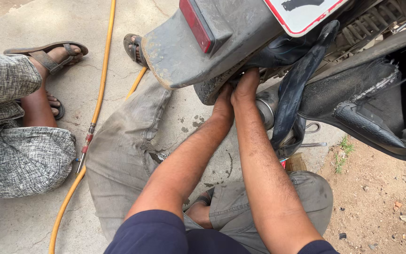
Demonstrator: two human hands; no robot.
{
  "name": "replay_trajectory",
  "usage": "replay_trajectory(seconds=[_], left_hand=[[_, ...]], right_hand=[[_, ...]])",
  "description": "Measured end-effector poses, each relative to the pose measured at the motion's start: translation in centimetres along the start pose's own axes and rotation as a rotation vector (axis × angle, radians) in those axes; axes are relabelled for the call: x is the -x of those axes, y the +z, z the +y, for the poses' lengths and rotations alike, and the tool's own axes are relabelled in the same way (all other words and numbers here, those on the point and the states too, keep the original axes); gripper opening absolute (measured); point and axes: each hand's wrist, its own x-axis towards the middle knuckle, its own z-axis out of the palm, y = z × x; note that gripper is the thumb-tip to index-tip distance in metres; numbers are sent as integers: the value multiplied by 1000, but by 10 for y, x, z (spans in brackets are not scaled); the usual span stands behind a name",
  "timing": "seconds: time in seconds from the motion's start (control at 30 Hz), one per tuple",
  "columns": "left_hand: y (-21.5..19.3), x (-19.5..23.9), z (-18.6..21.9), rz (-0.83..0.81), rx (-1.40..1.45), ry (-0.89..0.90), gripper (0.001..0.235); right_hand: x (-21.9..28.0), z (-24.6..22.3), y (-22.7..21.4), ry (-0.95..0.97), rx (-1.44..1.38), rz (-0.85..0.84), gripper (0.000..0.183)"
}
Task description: The person removes a motorcycle tire inner tube, inspects it, and then attempts to reinstall it into the tire casing. The person manipulates the tube with both hands, trying to fit it into the wheel rim area.
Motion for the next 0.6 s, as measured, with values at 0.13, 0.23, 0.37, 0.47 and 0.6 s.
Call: replay_trajectory(seconds=[0.13, 0.23, 0.37, 0.47, 0.6], left_hand=[[-5, -18, 15, -38, 214, -7, 59], [-16, -3, 19, -3, 204, 31, 67], [-26, 43, 23, 69, 927, 76, 62], [-31, 53, 22, 96, 868, 116, 62], [-39, 63, 21, 126, 821, 106, 61]], right_hand=[[-17, 6, -11, 71, 51, 72, 39], [-33, 23, -10, 66, -56, 42, 38], [-39, 35, -13, 76, -271, 30, 38], [-23, 33, -22, 99, -199, -23, 41], [-6, 25, -23, 149, -98, 11, 50]])
